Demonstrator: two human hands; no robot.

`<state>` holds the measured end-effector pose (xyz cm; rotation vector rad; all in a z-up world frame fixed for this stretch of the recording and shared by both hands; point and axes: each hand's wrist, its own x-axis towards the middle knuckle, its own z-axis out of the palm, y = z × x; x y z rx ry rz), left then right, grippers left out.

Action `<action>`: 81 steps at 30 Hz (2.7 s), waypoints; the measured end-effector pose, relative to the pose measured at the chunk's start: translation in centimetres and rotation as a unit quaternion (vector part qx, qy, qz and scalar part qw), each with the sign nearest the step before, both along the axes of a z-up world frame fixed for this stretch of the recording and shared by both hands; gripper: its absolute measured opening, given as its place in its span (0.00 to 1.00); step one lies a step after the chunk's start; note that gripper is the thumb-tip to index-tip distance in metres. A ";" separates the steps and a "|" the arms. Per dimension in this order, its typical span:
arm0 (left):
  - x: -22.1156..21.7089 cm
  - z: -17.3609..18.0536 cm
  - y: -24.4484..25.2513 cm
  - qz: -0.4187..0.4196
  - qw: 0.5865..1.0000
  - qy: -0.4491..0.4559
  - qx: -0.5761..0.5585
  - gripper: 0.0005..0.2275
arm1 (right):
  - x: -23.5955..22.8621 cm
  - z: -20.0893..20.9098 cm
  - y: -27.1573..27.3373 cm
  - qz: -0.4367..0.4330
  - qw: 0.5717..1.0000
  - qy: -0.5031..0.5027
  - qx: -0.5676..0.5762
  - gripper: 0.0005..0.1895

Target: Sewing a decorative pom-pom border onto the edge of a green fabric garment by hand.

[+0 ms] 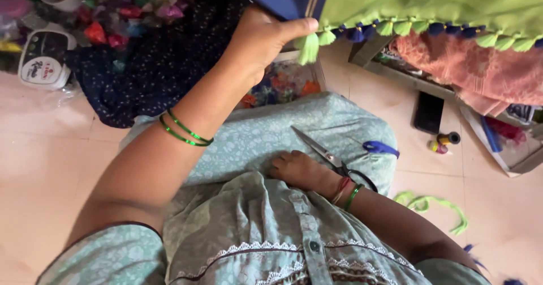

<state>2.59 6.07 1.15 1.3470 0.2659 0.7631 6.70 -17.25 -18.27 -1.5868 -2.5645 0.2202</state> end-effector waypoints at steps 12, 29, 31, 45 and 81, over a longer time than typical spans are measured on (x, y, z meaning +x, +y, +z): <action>-1.1 5.0 0.2 -0.089 0.975 0.194 0.059 0.09 | 3.3 20.7 0.3 -0.051 0.962 0.254 0.083 0.24; -1.0 5.2 0.0 -0.122 0.966 0.227 0.010 0.07 | 7.6 29.1 1.2 -0.121 0.871 -0.255 0.401 0.17; -1.2 5.3 0.0 -0.113 0.966 0.230 0.025 0.07 | 8.7 27.1 1.1 0.038 0.906 -0.244 0.342 0.17; -0.7 5.4 -0.1 -0.071 0.964 0.252 0.042 0.05 | 8.8 26.4 2.0 -0.066 0.879 -0.226 0.414 0.18; 0.2 -0.2 -5.3 0.046 0.998 0.017 0.033 0.11 | 6.0 15.3 7.7 -0.308 0.628 0.686 0.201 0.16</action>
